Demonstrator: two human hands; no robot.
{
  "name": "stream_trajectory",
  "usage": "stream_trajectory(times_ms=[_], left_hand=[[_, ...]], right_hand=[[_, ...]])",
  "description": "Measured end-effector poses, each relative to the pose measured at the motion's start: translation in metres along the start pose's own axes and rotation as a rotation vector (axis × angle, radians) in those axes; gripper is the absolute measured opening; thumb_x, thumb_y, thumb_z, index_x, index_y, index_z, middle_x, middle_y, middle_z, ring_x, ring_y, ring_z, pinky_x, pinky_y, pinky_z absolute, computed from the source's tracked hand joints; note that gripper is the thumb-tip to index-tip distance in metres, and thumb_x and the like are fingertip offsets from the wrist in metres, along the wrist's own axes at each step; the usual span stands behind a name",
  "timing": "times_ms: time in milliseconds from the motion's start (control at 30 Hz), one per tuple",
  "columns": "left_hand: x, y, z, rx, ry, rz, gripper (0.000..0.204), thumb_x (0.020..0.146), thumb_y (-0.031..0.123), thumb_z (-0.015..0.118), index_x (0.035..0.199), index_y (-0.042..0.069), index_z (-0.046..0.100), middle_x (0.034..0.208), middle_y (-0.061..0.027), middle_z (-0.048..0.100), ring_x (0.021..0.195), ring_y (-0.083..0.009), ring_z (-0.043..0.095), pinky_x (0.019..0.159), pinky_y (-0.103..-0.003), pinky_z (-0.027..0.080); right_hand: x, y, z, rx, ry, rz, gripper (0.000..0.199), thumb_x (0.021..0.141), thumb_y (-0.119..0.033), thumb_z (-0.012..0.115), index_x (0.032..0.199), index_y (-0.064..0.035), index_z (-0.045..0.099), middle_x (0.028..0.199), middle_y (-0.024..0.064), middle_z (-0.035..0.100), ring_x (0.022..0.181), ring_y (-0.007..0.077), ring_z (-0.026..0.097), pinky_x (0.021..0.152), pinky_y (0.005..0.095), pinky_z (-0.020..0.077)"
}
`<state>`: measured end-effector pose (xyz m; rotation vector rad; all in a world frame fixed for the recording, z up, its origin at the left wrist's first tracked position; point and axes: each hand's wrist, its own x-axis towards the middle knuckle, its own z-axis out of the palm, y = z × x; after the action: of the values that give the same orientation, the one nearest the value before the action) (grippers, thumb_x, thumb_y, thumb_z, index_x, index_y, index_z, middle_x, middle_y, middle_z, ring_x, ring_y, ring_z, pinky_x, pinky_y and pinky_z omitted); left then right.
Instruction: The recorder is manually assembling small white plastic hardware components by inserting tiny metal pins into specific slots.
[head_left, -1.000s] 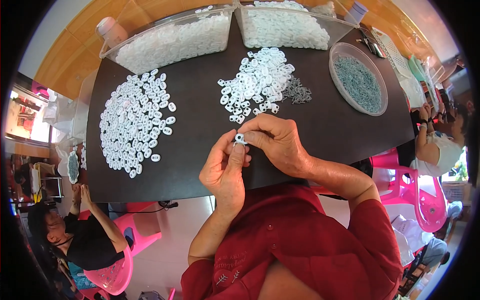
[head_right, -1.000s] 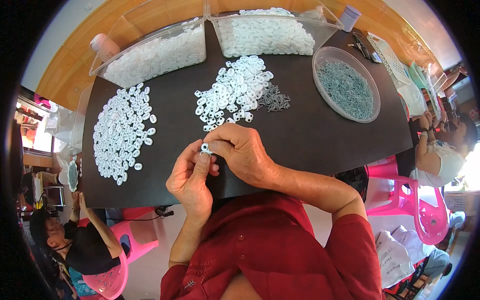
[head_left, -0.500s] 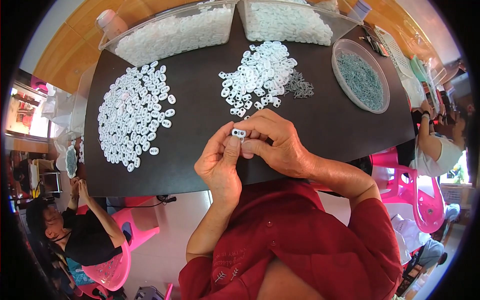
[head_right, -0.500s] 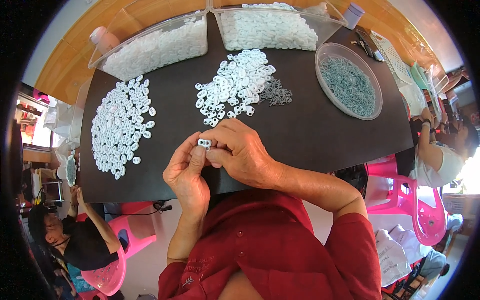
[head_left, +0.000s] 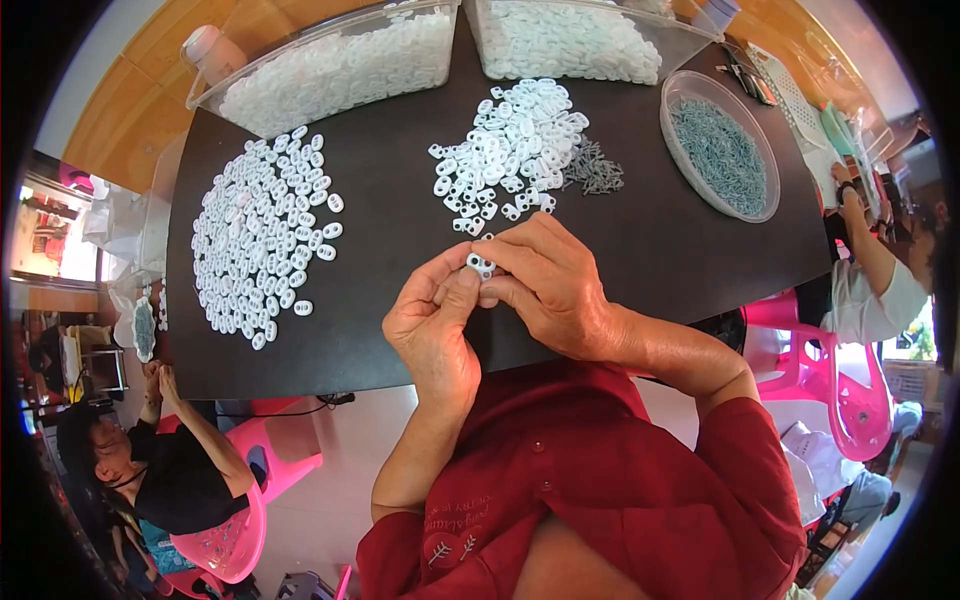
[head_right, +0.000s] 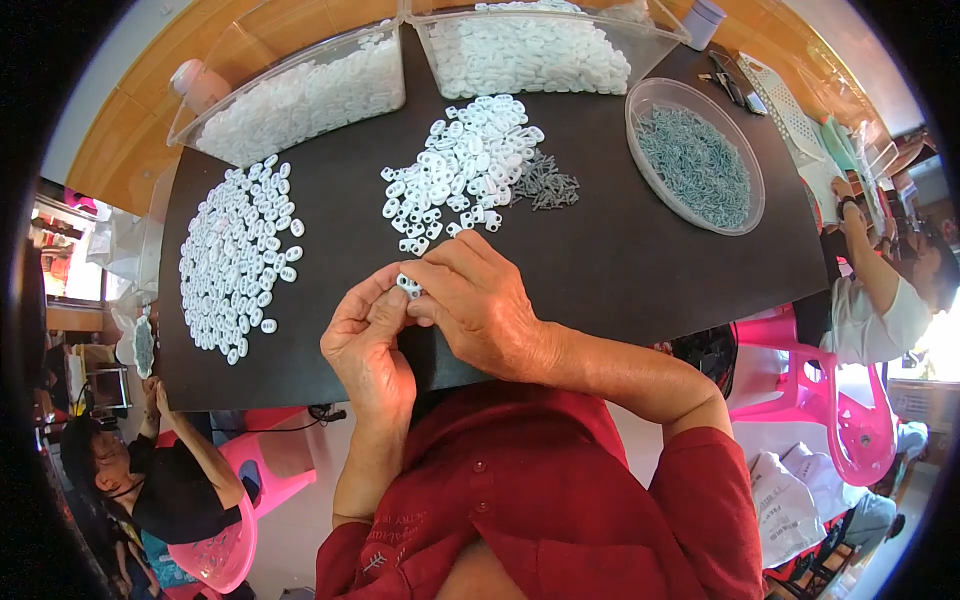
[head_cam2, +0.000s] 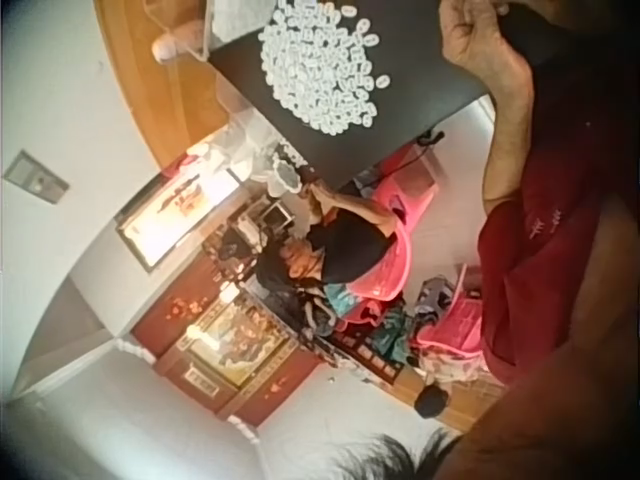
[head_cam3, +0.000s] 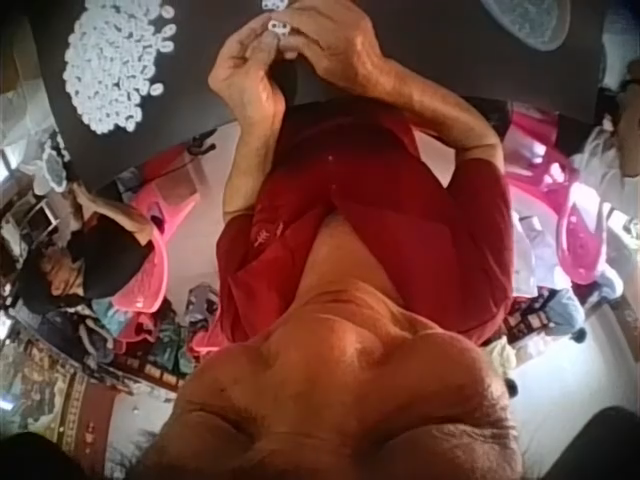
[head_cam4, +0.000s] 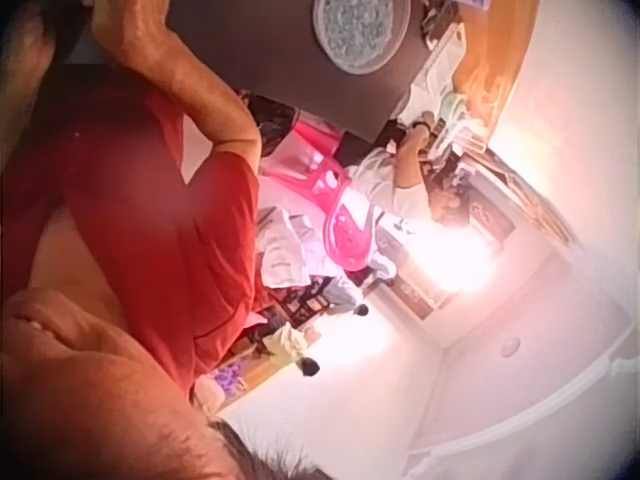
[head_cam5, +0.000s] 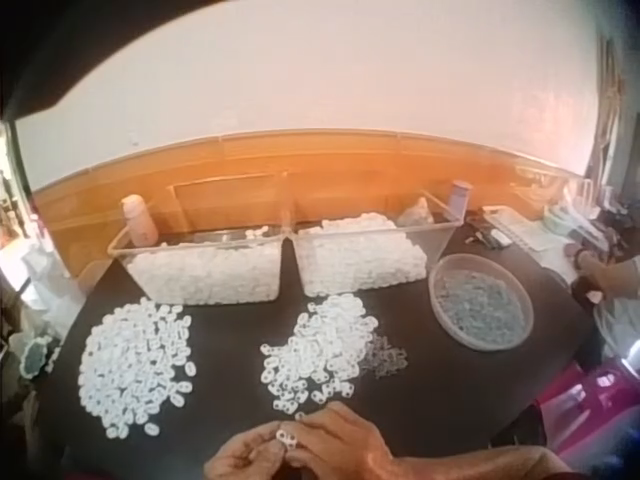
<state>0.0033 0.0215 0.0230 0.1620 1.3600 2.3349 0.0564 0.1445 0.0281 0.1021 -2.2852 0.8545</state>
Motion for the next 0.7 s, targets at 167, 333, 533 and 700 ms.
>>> stream_trajectory(times_ms=[167,333,533,700], left_hand=[[-0.002,0.001,0.002,0.008,0.027,0.013,0.018,0.086,-0.003,0.058,0.103,-0.01,0.059,0.082,-0.0093,0.064,0.066,-0.0115,0.059,0.063,-0.022,0.049],[-0.002,0.002,-0.002,0.043,-0.046,0.073,0.018,0.086,-0.001,0.06,0.102,-0.008,0.06,0.083,-0.0083,0.064,0.067,-0.0109,0.057,0.063,-0.022,0.048],[-0.002,-0.001,-0.006,0.031,-0.094,0.099,0.021,0.087,0.003,0.06,0.106,-0.006,0.061,0.084,-0.0074,0.063,0.07,-0.0098,0.055,0.064,-0.021,0.047],[-0.003,-0.008,-0.014,0.142,-0.12,0.268,0.024,0.088,0.003,0.06,0.11,-0.005,0.061,0.088,-0.0052,0.06,0.075,-0.0087,0.053,0.066,-0.021,0.046]], right_hand=[[0.0,0.001,0.0,0.018,0.031,0.028,0.031,0.066,-0.002,0.07,0.096,-0.0003,0.062,0.082,0.0077,0.059,0.071,0.0223,0.053,0.06,0.0322,0.0455],[-0.001,0.001,0.0,0.064,0.026,0.029,0.03,0.068,-0.003,0.072,0.096,-0.001,0.062,0.08,0.0064,0.061,0.067,0.0198,0.053,0.059,0.0305,0.0446],[-0.001,-0.002,0.003,0.076,0.027,0.002,0.028,0.066,-0.001,0.069,0.093,0.0009,0.06,0.077,0.0073,0.058,0.066,0.0225,0.052,0.06,0.0321,0.0447],[-0.001,-0.008,0.007,0.117,0.061,0.031,0.028,0.068,-0.001,0.068,0.094,0.0015,0.06,0.078,0.008,0.058,0.066,0.0222,0.051,0.058,0.032,0.0434]])
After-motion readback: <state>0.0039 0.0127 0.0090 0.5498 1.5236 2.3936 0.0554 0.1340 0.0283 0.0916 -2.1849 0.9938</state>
